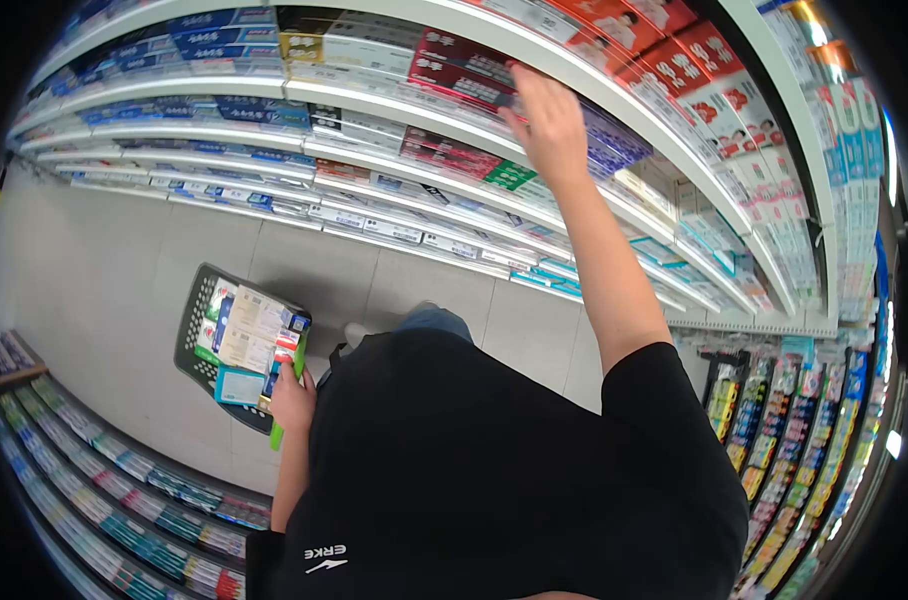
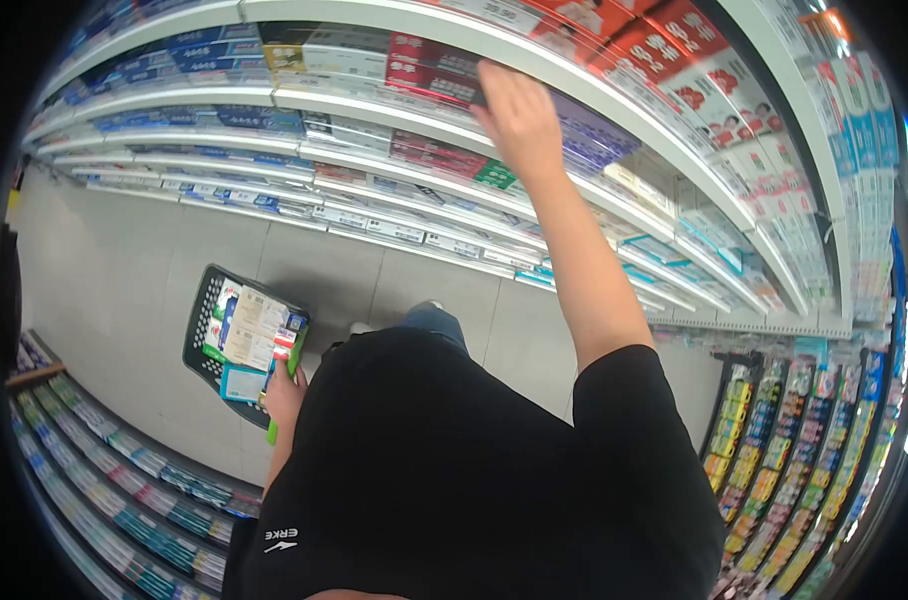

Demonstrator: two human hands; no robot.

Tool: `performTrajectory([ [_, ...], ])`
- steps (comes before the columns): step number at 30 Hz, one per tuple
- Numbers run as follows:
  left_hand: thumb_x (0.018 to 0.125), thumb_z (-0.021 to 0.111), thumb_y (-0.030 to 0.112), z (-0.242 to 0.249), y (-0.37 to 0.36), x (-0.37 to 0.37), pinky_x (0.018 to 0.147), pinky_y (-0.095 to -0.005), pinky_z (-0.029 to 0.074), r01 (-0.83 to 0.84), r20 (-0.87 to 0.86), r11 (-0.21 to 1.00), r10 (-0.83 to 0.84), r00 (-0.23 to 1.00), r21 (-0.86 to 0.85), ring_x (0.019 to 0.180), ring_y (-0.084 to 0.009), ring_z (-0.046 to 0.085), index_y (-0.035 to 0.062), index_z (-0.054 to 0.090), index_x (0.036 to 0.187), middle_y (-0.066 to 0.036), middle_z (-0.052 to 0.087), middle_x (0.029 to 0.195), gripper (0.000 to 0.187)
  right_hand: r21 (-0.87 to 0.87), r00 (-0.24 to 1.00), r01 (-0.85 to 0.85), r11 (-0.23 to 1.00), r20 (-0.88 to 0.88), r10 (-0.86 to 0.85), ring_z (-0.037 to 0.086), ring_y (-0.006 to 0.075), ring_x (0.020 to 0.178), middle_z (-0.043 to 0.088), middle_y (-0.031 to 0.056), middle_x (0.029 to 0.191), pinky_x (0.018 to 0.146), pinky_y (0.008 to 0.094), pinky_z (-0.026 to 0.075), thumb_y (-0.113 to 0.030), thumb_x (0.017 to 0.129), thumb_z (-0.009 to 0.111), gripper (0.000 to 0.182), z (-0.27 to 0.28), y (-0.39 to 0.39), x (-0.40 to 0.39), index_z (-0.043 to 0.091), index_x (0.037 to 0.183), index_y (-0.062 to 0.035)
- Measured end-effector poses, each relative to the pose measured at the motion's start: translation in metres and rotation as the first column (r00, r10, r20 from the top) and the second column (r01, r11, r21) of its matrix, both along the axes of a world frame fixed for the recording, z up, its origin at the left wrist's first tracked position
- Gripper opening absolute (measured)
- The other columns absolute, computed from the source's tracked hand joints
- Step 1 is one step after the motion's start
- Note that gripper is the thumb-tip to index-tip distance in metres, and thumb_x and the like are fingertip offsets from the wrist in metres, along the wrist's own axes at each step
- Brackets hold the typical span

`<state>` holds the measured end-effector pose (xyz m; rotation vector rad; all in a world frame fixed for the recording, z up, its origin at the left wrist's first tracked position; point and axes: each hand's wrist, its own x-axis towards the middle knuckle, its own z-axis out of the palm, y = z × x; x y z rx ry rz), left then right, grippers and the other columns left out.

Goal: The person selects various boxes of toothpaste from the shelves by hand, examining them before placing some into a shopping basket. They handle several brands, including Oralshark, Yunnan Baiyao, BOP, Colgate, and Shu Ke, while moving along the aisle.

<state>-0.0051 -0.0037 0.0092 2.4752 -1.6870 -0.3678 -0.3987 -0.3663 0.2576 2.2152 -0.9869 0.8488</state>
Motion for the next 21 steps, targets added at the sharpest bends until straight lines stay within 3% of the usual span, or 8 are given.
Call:
performTrajectory([
  [5, 0.097, 0.060, 0.033, -0.002, -0.002, 0.002, 0.061, -0.0515, 0.052, 0.021, 0.013, 1.000, -0.021, 1.000, 0.015, 0.073, -0.0383, 0.068, 0.0080, 0.055, 0.104, -0.016, 0.068, 0.083, 0.027, 0.324, 0.989, -0.077, 0.943, -0.091, 0.112, 0.064, 0.0256, 0.096, 0.068, 0.0056, 0.098, 0.084, 0.0410, 0.050, -0.009, 0.084, 0.069, 0.020, -0.077, 0.075, -0.033, 0.066, 0.103, -0.0071],
  [9, 0.099, 0.059, 0.036, 0.014, -0.009, 0.000, 0.062, -0.0503, 0.053, 0.006, -0.069, 0.997, -0.001, 0.998, 0.072, 0.075, -0.0373, 0.069, 0.0065, 0.055, 0.107, -0.017, 0.069, 0.081, 0.031, 0.747, 0.977, 0.143, 0.649, -0.210, 0.027, 0.065, 0.0296, 0.096, 0.068, 0.0099, 0.095, 0.083, 0.0456, 0.050, -0.016, 0.090, 0.062, 0.011, -0.153, 0.145, -0.066, 0.065, 0.095, -0.0081],
  [11, 0.099, 0.058, 0.039, 0.023, -0.011, 0.002, 0.062, -0.0479, 0.054, -0.003, -0.155, 0.993, 0.021, 0.988, 0.114, 0.075, -0.0348, 0.070, 0.0051, 0.056, 0.109, -0.016, 0.070, 0.082, 0.035, 0.893, 0.956, 0.289, 0.345, -0.286, -0.060, 0.065, 0.0335, 0.103, 0.070, 0.0141, 0.102, 0.087, 0.0472, 0.051, -0.021, 0.090, 0.064, 0.019, -0.194, 0.179, -0.081, 0.067, 0.103, -0.0065],
  [13, 0.102, 0.054, 0.046, -0.009, -0.006, 0.034, 0.065, -0.0426, 0.054, -0.044, -0.597, 0.988, 0.124, 0.792, 0.146, 0.074, -0.0291, 0.072, 0.0021, 0.061, 0.114, -0.016, 0.071, 0.085, 0.046, 0.952, 0.955, 0.290, 0.096, -0.282, -0.092, 0.065, 0.0371, 0.108, 0.071, 0.0188, 0.109, 0.092, 0.0478, 0.052, -0.029, 0.091, 0.067, 0.033, -0.224, 0.220, -0.103, 0.068, 0.114, -0.0056],
  [16, 0.106, 0.042, 0.049, -0.047, 0.000, 0.079, 0.072, -0.0317, 0.054, -0.208, -0.831, 0.976, 0.169, 0.530, 0.066, 0.079, -0.0159, 0.068, -0.0029, 0.065, 0.119, -0.012, 0.071, 0.091, 0.058, 0.918, 0.935, 0.300, -0.260, -0.337, -0.114, 0.068, 0.0356, 0.105, 0.071, 0.0200, 0.112, 0.092, 0.0435, 0.053, -0.035, 0.089, 0.072, 0.045, -0.258, 0.266, -0.132, 0.067, 0.124, -0.0075],
  [17, 0.105, 0.047, 0.048, -0.048, 0.003, 0.092, 0.069, -0.0299, 0.054, -0.353, -0.859, 0.886, 0.413, 0.303, 0.302, 0.076, -0.0161, 0.067, -0.0008, 0.065, 0.114, -0.013, 0.070, 0.090, 0.052, 0.892, 0.926, 0.262, -0.368, -0.340, -0.164, 0.069, 0.0345, 0.101, 0.073, 0.0185, 0.108, 0.088, 0.0416, 0.054, -0.036, 0.087, 0.073, 0.047, -0.267, 0.280, -0.143, 0.067, 0.124, -0.0076],
  [19, 0.100, 0.060, 0.043, -0.102, 0.019, 0.138, 0.064, -0.0316, 0.055, -0.534, -0.806, 0.760, 0.549, 0.221, 0.371, 0.072, -0.0171, 0.067, -0.0001, 0.061, 0.111, -0.011, 0.068, 0.085, 0.045, 0.876, 0.868, 0.141, -0.462, -0.334, -0.368, 0.071, 0.0334, 0.097, 0.074, 0.0203, 0.106, 0.087, 0.0404, 0.055, -0.037, 0.091, 0.069, 0.046, -0.275, 0.309, -0.157, 0.067, 0.124, -0.0056],
  [21, 0.098, 0.061, 0.042, -0.124, 0.036, 0.169, 0.069, -0.0349, 0.057, -0.666, -0.674, 0.552, 0.732, 0.099, 0.501, 0.080, -0.0203, 0.068, 0.0000, 0.058, 0.121, -0.011, 0.067, 0.097, 0.048, 0.882, 0.863, 0.254, -0.397, -0.392, -0.319, 0.073, 0.0305, 0.093, 0.075, 0.0194, 0.102, 0.084, 0.0378, 0.056, -0.037, 0.092, 0.067, 0.044, -0.271, 0.335, -0.169, 0.068, 0.124, -0.0060],
])
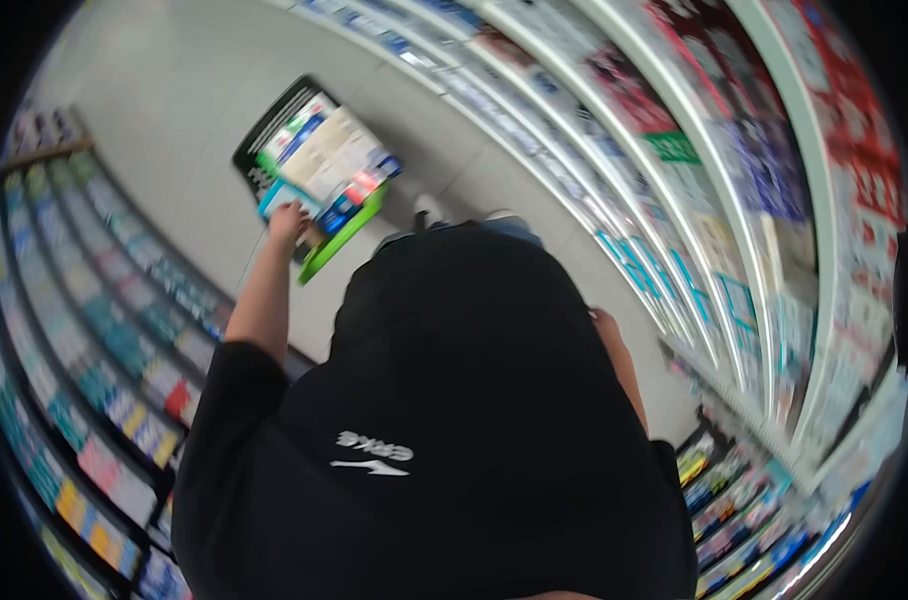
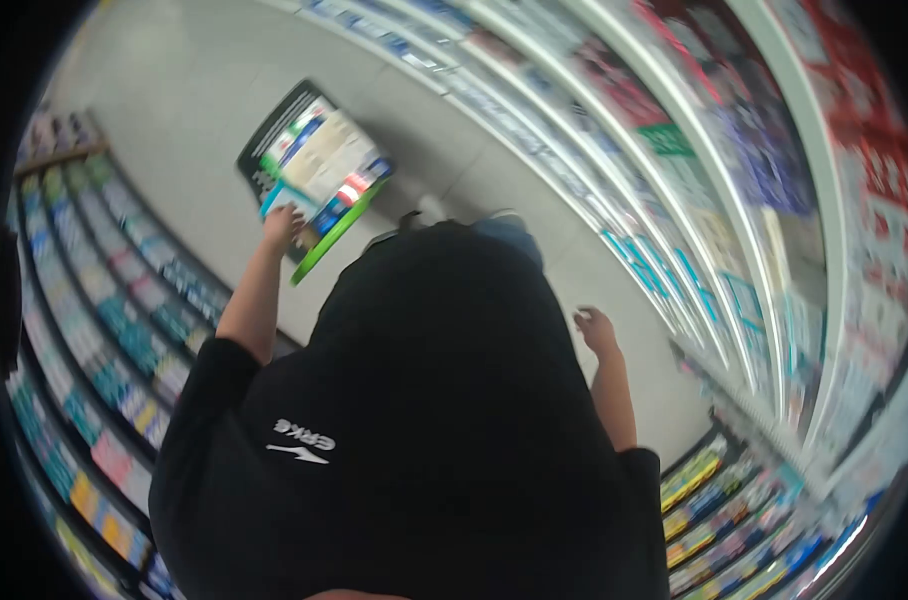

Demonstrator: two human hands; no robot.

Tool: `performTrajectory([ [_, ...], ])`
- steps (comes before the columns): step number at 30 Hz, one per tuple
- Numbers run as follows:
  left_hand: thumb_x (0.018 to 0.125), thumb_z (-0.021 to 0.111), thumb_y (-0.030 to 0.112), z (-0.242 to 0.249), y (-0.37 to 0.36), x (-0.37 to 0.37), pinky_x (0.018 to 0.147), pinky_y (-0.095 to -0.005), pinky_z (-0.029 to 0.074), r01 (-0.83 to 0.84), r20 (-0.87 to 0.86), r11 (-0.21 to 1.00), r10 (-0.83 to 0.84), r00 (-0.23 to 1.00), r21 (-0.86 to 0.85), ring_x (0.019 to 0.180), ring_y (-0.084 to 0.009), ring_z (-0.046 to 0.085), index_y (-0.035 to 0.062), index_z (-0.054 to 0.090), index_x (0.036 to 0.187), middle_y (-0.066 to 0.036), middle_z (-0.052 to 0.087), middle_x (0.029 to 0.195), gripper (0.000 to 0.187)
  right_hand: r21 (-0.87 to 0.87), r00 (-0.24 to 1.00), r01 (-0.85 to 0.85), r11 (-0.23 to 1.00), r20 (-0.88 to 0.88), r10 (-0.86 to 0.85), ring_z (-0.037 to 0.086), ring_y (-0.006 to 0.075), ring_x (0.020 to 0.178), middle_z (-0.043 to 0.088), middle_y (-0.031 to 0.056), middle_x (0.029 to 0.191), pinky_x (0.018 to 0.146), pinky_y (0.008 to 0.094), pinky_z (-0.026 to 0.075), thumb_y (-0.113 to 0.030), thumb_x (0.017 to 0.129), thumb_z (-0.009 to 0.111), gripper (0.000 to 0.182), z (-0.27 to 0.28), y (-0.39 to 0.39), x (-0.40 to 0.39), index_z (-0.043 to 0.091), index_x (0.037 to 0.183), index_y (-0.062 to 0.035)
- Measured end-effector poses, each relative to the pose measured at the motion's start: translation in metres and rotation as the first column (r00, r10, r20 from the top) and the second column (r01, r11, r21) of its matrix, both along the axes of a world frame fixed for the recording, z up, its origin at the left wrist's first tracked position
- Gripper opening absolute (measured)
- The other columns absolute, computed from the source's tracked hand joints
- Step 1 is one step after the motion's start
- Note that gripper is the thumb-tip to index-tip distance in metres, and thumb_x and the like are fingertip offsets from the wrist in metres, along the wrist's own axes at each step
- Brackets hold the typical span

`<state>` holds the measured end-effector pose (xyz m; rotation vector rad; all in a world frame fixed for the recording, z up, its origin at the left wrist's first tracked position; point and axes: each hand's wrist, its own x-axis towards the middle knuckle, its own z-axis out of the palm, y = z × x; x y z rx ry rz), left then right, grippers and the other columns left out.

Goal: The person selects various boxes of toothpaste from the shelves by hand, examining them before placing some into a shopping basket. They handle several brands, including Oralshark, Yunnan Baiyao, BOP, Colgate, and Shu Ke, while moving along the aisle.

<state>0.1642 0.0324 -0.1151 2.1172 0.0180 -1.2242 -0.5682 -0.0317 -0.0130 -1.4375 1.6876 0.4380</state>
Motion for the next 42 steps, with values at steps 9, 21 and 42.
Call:
performTrajectory([
  [9, 0.090, 0.047, 0.072, -0.076, 0.007, 0.014, 0.106, -0.0424, 0.046, 0.077, 0.281, 0.810, -0.289, 0.915, 0.581, 0.128, -0.0388, 0.056, -0.0025, 0.052, 0.142, -0.023, 0.056, 0.141, 0.091, 0.042, 0.991, 0.134, 0.990, -0.012, -0.134, 0.073, 0.0258, 0.094, 0.075, 0.0176, 0.102, 0.084, 0.0365, 0.056, -0.033, 0.094, 0.066, 0.040, 0.013, 0.043, -0.050, 0.068, 0.124, -0.0063],
  [21, 0.093, 0.067, 0.026, -0.109, 0.036, 0.007, 0.042, -0.0372, 0.037, -0.186, -0.285, 0.981, 0.196, 0.938, 0.063, 0.046, -0.0180, 0.048, 0.0102, 0.060, 0.086, -0.003, 0.054, 0.062, 0.019, -0.004, 0.994, 0.108, 0.994, -0.022, -0.108, 0.072, 0.0244, 0.092, 0.076, 0.0154, 0.100, 0.082, 0.0356, 0.055, -0.027, 0.094, 0.067, 0.036, 0.063, 0.009, -0.008, 0.068, 0.123, -0.0060],
  [42, 0.100, 0.059, 0.020, 0.281, -0.109, -0.076, 0.096, -0.0309, 0.052, 0.163, -0.310, 0.648, -0.552, 0.774, -0.744, 0.117, -0.0181, 0.063, -0.0055, 0.050, 0.143, -0.014, 0.062, 0.134, 0.051, -0.601, 0.843, -0.231, 0.765, 0.270, 0.466, 0.065, 0.0350, 0.113, 0.069, 0.0213, 0.120, 0.097, 0.0414, 0.052, -0.023, 0.094, 0.070, 0.041, 0.217, -0.177, 0.226, 0.063, 0.129, -0.0026],
])
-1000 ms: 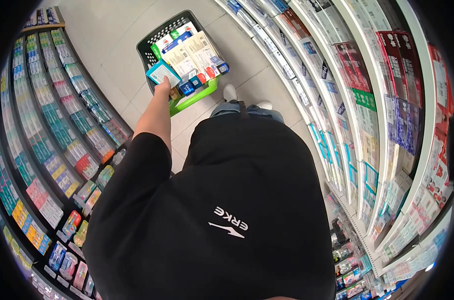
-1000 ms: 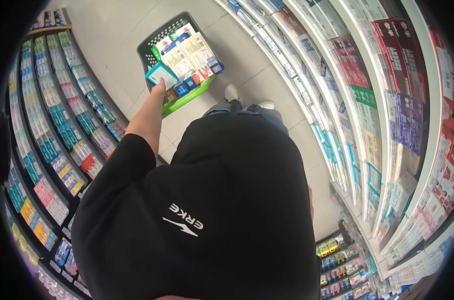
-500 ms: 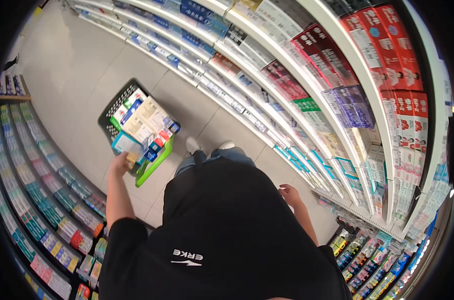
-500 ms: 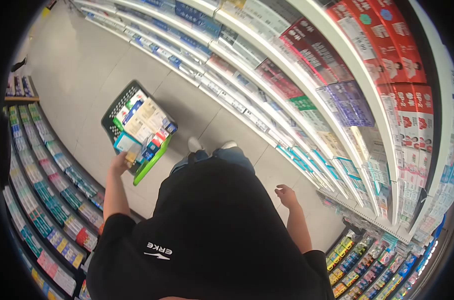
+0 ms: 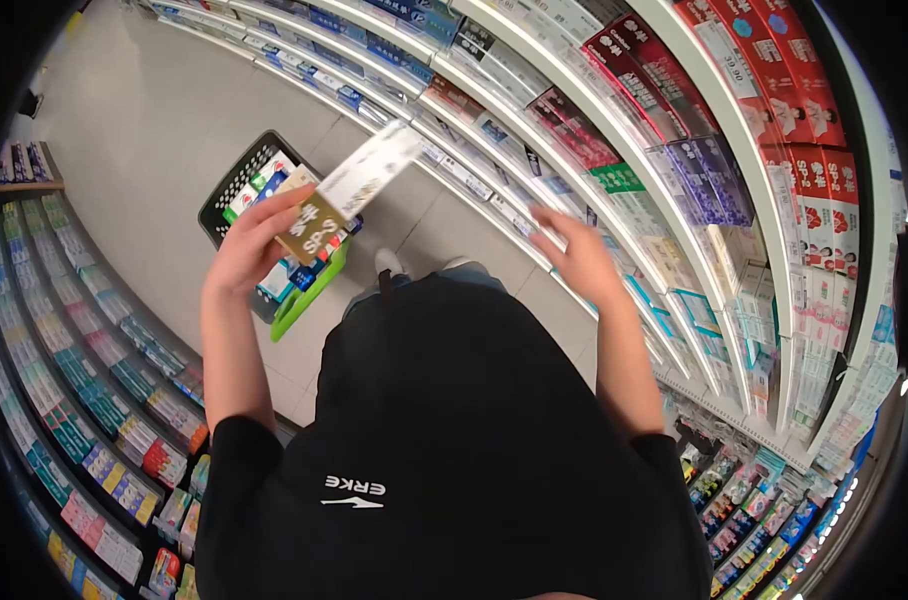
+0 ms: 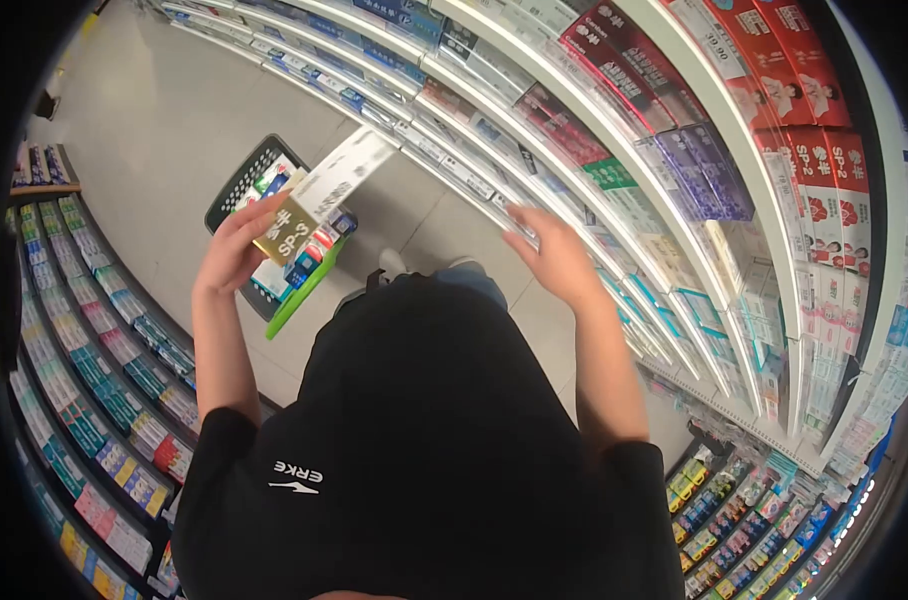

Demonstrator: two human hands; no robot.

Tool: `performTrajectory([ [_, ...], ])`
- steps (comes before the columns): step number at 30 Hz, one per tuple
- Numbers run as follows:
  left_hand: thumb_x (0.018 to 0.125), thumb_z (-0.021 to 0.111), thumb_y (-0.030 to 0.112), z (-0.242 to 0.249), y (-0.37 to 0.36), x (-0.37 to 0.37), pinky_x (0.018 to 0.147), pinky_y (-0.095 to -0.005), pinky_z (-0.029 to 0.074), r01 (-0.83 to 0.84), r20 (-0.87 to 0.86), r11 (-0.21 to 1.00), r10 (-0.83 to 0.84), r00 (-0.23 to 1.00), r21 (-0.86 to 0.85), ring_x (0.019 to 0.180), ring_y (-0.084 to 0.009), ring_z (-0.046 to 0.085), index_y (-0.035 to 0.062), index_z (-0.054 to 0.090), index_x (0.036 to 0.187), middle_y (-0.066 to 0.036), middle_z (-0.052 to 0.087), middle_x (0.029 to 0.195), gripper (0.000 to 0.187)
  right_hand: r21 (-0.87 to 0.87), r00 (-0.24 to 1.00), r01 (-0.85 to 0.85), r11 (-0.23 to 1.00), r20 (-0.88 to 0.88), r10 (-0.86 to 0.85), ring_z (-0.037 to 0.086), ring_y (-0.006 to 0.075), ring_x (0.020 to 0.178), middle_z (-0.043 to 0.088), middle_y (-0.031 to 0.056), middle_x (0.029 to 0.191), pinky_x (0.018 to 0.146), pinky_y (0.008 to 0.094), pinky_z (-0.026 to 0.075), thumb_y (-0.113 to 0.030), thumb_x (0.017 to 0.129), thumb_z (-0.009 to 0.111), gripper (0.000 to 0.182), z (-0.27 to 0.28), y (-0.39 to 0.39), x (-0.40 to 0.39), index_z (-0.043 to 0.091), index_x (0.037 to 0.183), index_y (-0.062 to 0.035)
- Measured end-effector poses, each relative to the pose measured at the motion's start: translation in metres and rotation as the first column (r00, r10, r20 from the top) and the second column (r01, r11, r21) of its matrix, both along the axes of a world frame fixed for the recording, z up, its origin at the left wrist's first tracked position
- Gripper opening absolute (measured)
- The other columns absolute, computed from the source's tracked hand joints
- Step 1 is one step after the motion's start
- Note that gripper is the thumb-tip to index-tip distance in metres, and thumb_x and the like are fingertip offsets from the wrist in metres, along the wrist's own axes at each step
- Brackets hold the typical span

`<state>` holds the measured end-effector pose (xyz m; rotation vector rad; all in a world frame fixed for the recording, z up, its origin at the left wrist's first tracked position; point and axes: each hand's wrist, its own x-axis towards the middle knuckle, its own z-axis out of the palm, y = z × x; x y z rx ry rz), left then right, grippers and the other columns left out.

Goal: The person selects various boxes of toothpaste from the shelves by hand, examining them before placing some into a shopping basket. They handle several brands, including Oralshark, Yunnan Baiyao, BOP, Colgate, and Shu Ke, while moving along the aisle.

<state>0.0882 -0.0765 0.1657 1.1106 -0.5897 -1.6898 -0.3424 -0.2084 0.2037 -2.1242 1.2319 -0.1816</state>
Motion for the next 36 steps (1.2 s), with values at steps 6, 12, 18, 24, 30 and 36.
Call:
performTrajectory([
  [6, 0.098, 0.059, 0.016, 0.034, -0.028, -0.035, 0.103, -0.0330, 0.049, 0.277, -0.004, 0.905, -0.294, 0.956, -0.322, 0.123, -0.0212, 0.062, -0.0070, 0.050, 0.143, -0.018, 0.061, 0.138, 0.051, -0.546, 0.968, -0.152, 0.824, 0.088, 0.237, 0.062, 0.0311, 0.118, 0.066, 0.0107, 0.127, 0.104, 0.0415, 0.047, -0.017, 0.079, 0.081, 0.054, 0.097, 0.000, 0.078, 0.064, 0.130, -0.0111],
  [12, 0.100, 0.054, 0.047, 0.055, -0.037, -0.057, 0.104, -0.0363, 0.050, 0.264, -0.244, 0.896, -0.362, 0.899, -0.356, 0.125, -0.0268, 0.061, -0.0083, 0.042, 0.147, -0.022, 0.057, 0.141, 0.074, -0.645, 0.920, -0.348, 0.680, -0.095, 0.381, 0.064, 0.0306, 0.106, 0.069, 0.0085, 0.114, 0.094, 0.0418, 0.049, -0.018, 0.061, 0.091, 0.064, 0.103, -0.002, 0.078, 0.065, 0.119, -0.0080],
  [18, 0.099, 0.044, 0.067, 0.021, -0.028, -0.082, 0.107, -0.0428, 0.050, -0.055, -0.494, 0.907, -0.176, 0.851, -0.417, 0.130, -0.0308, 0.057, -0.0064, 0.037, 0.149, -0.022, 0.053, 0.143, 0.089, -0.645, 0.983, -0.133, 0.753, 0.009, 0.182, 0.063, 0.0303, 0.093, 0.067, 0.0091, 0.101, 0.080, 0.0391, 0.050, -0.017, 0.060, 0.091, 0.055, 0.089, 0.007, 0.075, 0.064, 0.108, -0.0073],
  [24, 0.098, 0.064, 0.014, 0.024, -0.021, -0.105, 0.097, -0.0325, 0.053, -0.045, -0.205, 0.976, 0.001, 0.979, -0.211, 0.111, -0.0153, 0.066, -0.0039, 0.057, 0.132, -0.010, 0.069, 0.121, 0.039, -0.344, 0.972, -0.234, 0.909, -0.102, 0.212, 0.059, 0.0348, 0.113, 0.063, 0.0152, 0.123, 0.096, 0.0436, 0.048, -0.029, 0.068, 0.088, 0.067, 0.095, 0.018, 0.069, 0.060, 0.124, -0.0064],
  [30, 0.094, 0.069, 0.007, 0.009, -0.012, -0.096, 0.098, -0.0283, 0.048, 0.055, -0.123, 0.955, -0.095, 0.988, -0.292, 0.111, -0.0111, 0.062, -0.0028, 0.055, 0.136, -0.007, 0.067, 0.124, 0.046, -0.100, 0.932, -0.361, 0.927, -0.009, 0.362, 0.056, 0.0374, 0.124, 0.058, 0.0186, 0.137, 0.106, 0.0447, 0.045, -0.031, 0.080, 0.081, 0.074, 0.083, 0.013, 0.070, 0.052, 0.143, -0.0063],
  [36, 0.098, 0.063, 0.016, 0.016, -0.003, -0.081, 0.111, -0.0350, 0.040, 0.051, -0.058, 0.934, -0.077, 0.995, -0.355, 0.135, -0.0207, 0.050, 0.0002, 0.029, 0.155, -0.016, 0.050, 0.146, 0.068, -0.037, 0.949, -0.315, 0.948, -0.009, 0.315, 0.056, 0.0351, 0.119, 0.058, 0.0159, 0.124, 0.101, 0.0428, 0.046, -0.018, 0.081, 0.081, 0.060, 0.067, 0.009, 0.086, 0.049, 0.131, -0.0052],
])
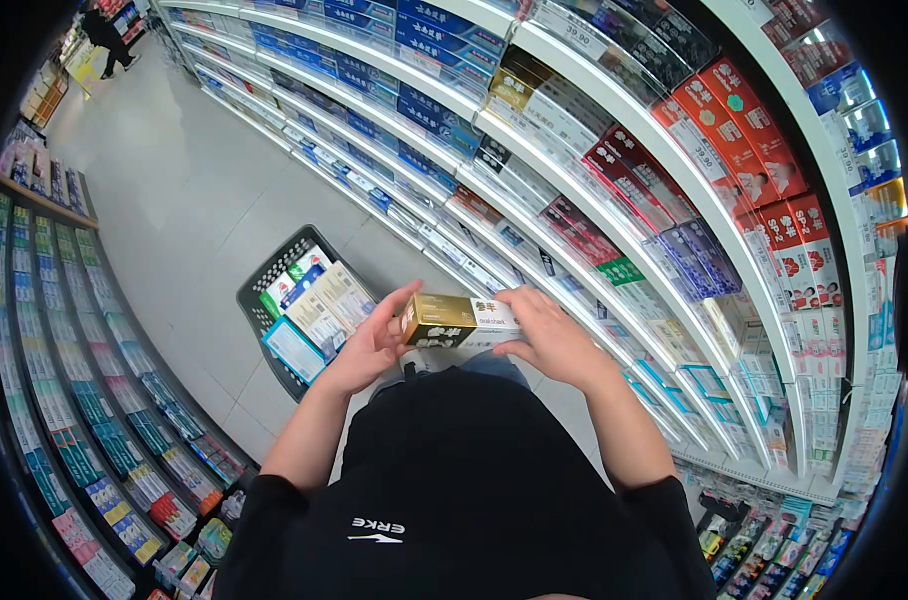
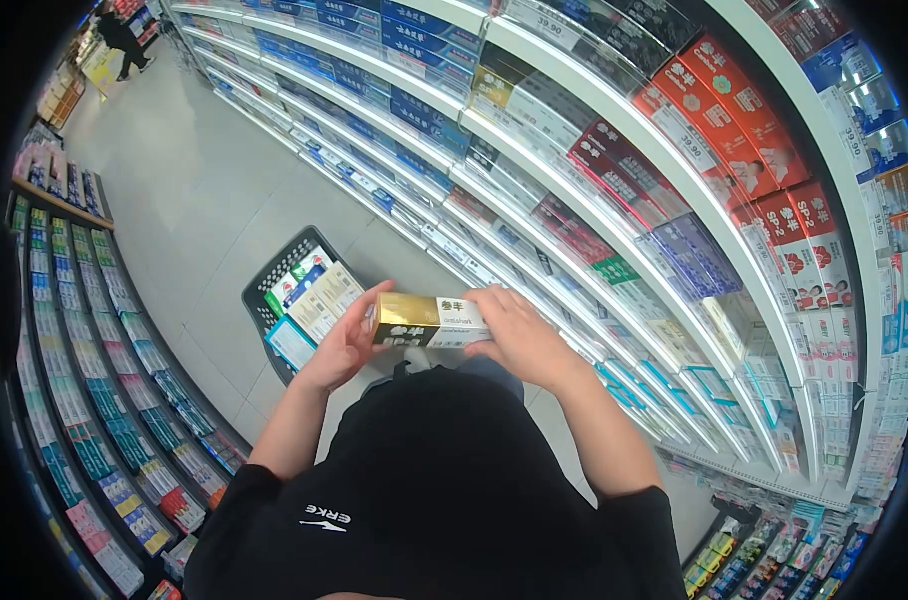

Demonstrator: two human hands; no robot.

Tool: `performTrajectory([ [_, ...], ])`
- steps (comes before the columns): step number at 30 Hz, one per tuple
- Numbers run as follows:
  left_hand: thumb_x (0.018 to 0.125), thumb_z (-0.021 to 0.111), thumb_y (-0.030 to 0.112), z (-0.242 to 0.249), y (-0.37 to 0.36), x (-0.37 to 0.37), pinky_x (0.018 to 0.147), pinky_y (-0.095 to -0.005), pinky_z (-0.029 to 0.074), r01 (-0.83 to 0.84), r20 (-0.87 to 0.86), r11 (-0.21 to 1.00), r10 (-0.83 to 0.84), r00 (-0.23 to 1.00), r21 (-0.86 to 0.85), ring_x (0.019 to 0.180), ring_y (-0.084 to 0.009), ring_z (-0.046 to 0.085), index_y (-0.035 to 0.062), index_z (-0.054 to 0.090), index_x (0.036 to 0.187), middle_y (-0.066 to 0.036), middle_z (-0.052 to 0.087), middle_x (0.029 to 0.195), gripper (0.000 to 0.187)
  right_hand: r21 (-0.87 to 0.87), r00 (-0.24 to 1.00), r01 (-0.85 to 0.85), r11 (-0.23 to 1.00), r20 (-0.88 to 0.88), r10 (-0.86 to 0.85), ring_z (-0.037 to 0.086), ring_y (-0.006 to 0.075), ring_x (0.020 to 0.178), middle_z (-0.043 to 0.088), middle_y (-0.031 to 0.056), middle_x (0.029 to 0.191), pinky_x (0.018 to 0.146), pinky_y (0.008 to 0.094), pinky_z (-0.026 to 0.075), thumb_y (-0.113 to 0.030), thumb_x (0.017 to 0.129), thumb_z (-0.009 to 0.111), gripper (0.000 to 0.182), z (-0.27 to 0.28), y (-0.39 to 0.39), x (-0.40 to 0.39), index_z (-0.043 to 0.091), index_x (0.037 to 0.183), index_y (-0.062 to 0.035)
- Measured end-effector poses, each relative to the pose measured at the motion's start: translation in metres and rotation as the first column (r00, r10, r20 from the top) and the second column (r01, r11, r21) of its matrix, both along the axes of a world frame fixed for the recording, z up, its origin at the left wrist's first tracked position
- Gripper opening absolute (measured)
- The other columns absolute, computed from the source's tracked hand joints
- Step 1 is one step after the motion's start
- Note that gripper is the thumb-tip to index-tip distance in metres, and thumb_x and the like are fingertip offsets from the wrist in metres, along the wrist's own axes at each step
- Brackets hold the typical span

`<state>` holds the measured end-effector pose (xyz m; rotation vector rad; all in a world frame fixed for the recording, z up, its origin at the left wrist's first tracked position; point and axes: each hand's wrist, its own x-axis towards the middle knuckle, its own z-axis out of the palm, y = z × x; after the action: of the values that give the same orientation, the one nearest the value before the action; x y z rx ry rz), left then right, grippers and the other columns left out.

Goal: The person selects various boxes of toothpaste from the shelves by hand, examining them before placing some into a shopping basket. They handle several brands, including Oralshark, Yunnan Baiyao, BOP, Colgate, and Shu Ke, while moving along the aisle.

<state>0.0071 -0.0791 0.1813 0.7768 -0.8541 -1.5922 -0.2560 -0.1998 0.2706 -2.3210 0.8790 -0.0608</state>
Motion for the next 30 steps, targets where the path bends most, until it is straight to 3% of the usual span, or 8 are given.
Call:
performTrajectory([
  [2, 0.099, 0.063, 0.024, -0.034, 0.015, 0.006, 0.111, -0.0361, 0.039, -0.153, 0.232, 0.980, 0.121, 0.965, 0.125, 0.136, -0.0220, 0.050, 0.0006, 0.028, 0.156, -0.018, 0.050, 0.148, 0.070, 0.091, 0.987, 0.099, 0.991, 0.117, -0.109, 0.057, 0.0297, 0.119, 0.058, 0.0132, 0.122, 0.102, 0.0405, 0.045, -0.015, 0.082, 0.081, 0.059, -0.016, -0.004, -0.001, 0.048, 0.130, -0.0057],
  [5, 0.098, 0.058, 0.049, -0.108, 0.049, 0.015, 0.101, -0.0460, 0.048, -0.370, 0.976, 0.913, -0.104, 0.194, 0.171, 0.117, -0.0377, 0.064, 0.0002, 0.048, 0.143, -0.031, 0.064, 0.122, 0.067, 0.508, 0.796, 0.194, 0.839, 0.418, -0.437, 0.052, 0.0182, 0.126, 0.056, 0.0072, 0.128, 0.106, 0.0362, 0.041, -0.007, 0.085, 0.080, 0.068, -0.050, -0.016, -0.014, 0.041, 0.140, -0.0060],
  [7, 0.097, 0.055, 0.056, -0.142, 0.080, 0.013, 0.082, -0.0502, 0.054, -0.353, 0.988, 0.932, -0.121, -0.094, 0.081, 0.092, -0.0410, 0.070, 0.0009, 0.063, 0.115, -0.027, 0.070, 0.093, 0.059, 0.645, 0.608, 0.155, 0.748, 0.535, -0.587, 0.051, 0.0195, 0.128, 0.054, 0.0076, 0.134, 0.109, 0.0375, 0.040, -0.005, 0.085, 0.079, 0.074, -0.061, -0.024, -0.026, 0.036, 0.145, -0.0049],
  [10, 0.094, 0.058, 0.061, -0.158, 0.089, 0.013, 0.062, -0.0472, 0.055, -0.346, 0.944, 0.921, -0.260, -0.202, 0.179, 0.069, -0.0357, 0.071, 0.0051, 0.064, 0.090, -0.018, 0.070, 0.071, 0.056, 0.798, 0.374, 0.023, 0.602, 0.551, -0.746, 0.052, 0.0199, 0.129, 0.052, 0.0078, 0.141, 0.111, 0.0392, 0.039, -0.009, 0.085, 0.079, 0.083, -0.061, -0.031, -0.033, 0.031, 0.152, -0.0049],
  [12, 0.091, 0.060, 0.063, -0.180, 0.096, 0.018, 0.046, -0.0427, 0.051, -0.285, 0.928, 0.948, 0.024, -0.372, -0.139, 0.050, -0.0304, 0.066, 0.0091, 0.060, 0.074, -0.012, 0.065, 0.057, 0.057, 0.858, 0.327, 0.006, 0.514, 0.484, -0.812, 0.056, 0.0206, 0.124, 0.057, 0.0070, 0.136, 0.110, 0.0393, 0.042, -0.017, 0.084, 0.083, 0.080, -0.063, -0.038, -0.029, 0.037, 0.148, -0.0054],
  [19, 0.091, 0.062, 0.061, -0.187, 0.086, 0.040, 0.048, -0.0428, 0.052, -0.319, 0.908, 0.924, 0.064, -0.413, -0.211, 0.050, -0.0324, 0.065, 0.0097, 0.062, 0.072, -0.013, 0.065, 0.057, 0.055, -0.061, 0.763, 0.536, 0.842, 0.462, -0.452, 0.064, 0.0264, 0.111, 0.065, 0.0124, 0.125, 0.099, 0.0401, 0.049, -0.019, 0.076, 0.085, 0.068, -0.012, -0.089, 0.022, 0.055, 0.135, -0.0045],
  [23, 0.090, 0.061, 0.062, -0.188, 0.077, 0.064, 0.048, -0.0427, 0.052, -0.327, 0.904, 0.924, 0.043, -0.425, -0.198, 0.050, -0.0324, 0.065, 0.0104, 0.062, 0.073, -0.013, 0.065, 0.058, 0.055, -0.651, 0.898, 0.411, 0.638, 0.408, -0.163, 0.062, 0.0329, 0.117, 0.063, 0.0155, 0.130, 0.101, 0.0428, 0.048, -0.018, 0.075, 0.084, 0.068, 0.000, -0.135, 0.043, 0.056, 0.136, -0.0087],
  [30, 0.092, 0.057, 0.064, -0.186, 0.048, 0.118, 0.052, -0.0456, 0.054, -0.358, 0.916, 0.929, -0.057, -0.398, -0.098, 0.056, -0.0349, 0.068, 0.0110, 0.065, 0.079, -0.015, 0.067, 0.062, 0.055, -0.891, 0.944, 0.327, 0.314, 0.289, -0.162, 0.054, 0.0316, 0.131, 0.058, 0.0145, 0.140, 0.108, 0.0451, 0.044, -0.015, 0.079, 0.081, 0.067, -0.003, -0.192, 0.067, 0.054, 0.139, -0.0074],
])
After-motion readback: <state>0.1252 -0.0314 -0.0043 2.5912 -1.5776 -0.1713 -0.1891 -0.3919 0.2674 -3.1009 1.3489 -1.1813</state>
